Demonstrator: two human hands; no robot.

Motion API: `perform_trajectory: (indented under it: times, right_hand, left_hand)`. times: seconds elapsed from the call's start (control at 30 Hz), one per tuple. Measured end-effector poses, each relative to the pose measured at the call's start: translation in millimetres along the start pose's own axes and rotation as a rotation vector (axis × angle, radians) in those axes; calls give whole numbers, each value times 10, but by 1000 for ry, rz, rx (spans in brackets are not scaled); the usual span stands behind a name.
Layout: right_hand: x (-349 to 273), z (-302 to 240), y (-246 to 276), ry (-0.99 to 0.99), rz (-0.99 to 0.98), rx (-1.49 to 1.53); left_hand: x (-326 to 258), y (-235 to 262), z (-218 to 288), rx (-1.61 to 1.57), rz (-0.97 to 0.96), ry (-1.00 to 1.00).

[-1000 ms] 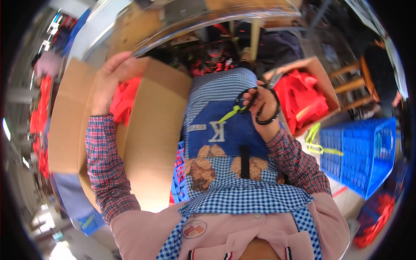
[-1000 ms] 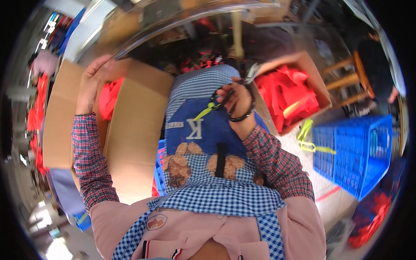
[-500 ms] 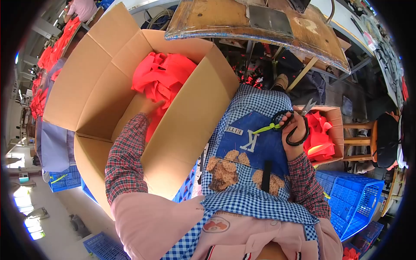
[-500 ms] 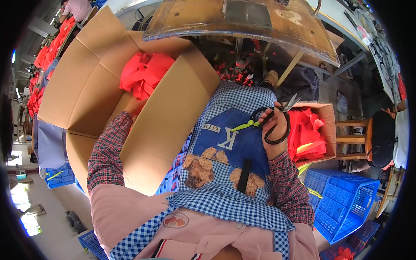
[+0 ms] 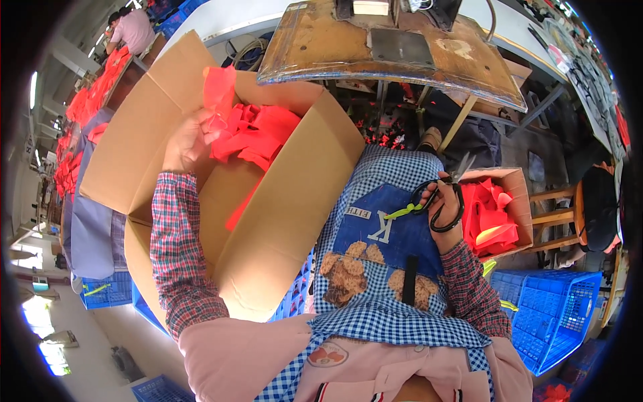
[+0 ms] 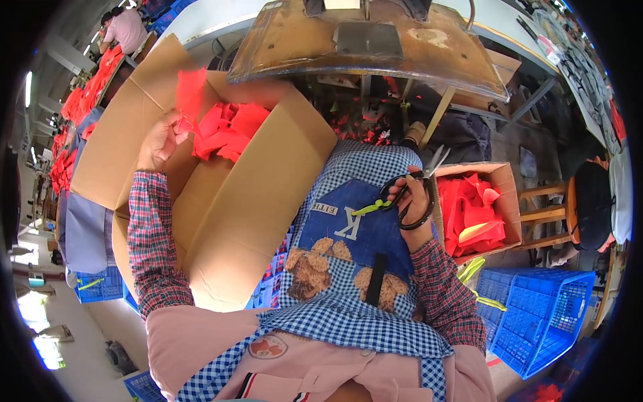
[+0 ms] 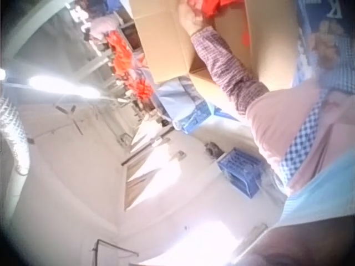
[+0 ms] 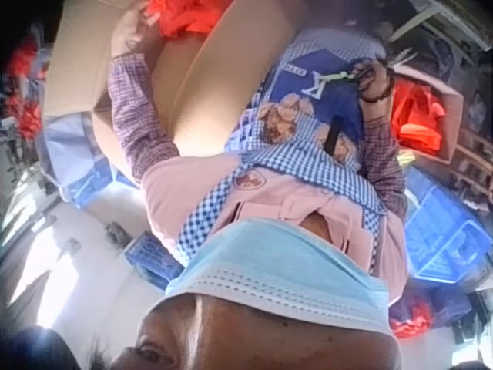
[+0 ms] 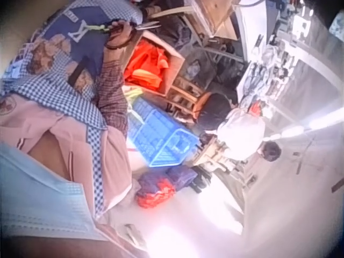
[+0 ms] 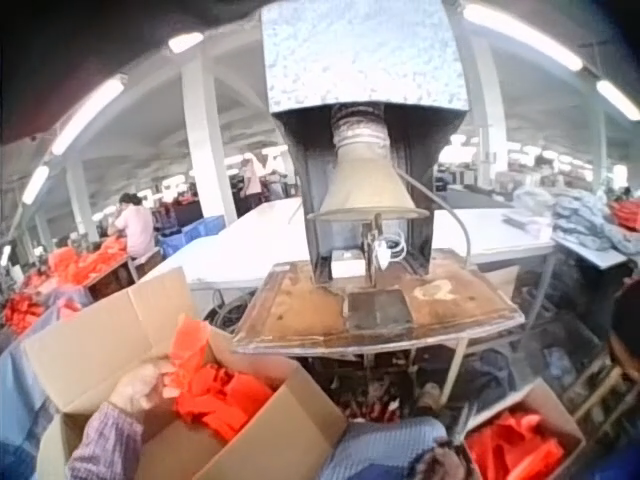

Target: Cutting pieces of red fabric with scissors at a production workstation.

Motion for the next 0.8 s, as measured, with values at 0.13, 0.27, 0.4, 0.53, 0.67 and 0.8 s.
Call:
perform_trajectory:
  times: [0.13, 0.27, 0.4, 0.53, 0.67, 0.8]
  right_hand:
    - [-194, 13, -216, 22, -109, -228]
    - [-510, -44, -691, 33, -261, -185]
    - [-350, -135, -837, -28, -150, -12]
    - [-188, -305, -811, 117, -132, 86]
    - [-345, -274, -893, 171, -190, 6]
    - [-520, -253, -1050, 109, -268, -15]
  left_hand:
    - [-822, -948, 235, 161, -86, -181]
    - [-1482, -1804, -91, 269, -463, -336]
    - [-1898, -2250, -585, 545, -657, -511]
    - [-1955, -2390, -965, 826, -739, -596]
    - [-1894, -2462, -736, 554, -472, -741]
    - [-1714, -2516, -929, 225, -537, -1]
Point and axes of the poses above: each hand's wrist, its own x-axis towards the middle knuckle, its own y-axis out of the back of the hand, z = x × y, the point moved 10 cm from there along x, towards the middle knuckle, and after that the axes turned 15 degrees about z, right-handed, at the moved point
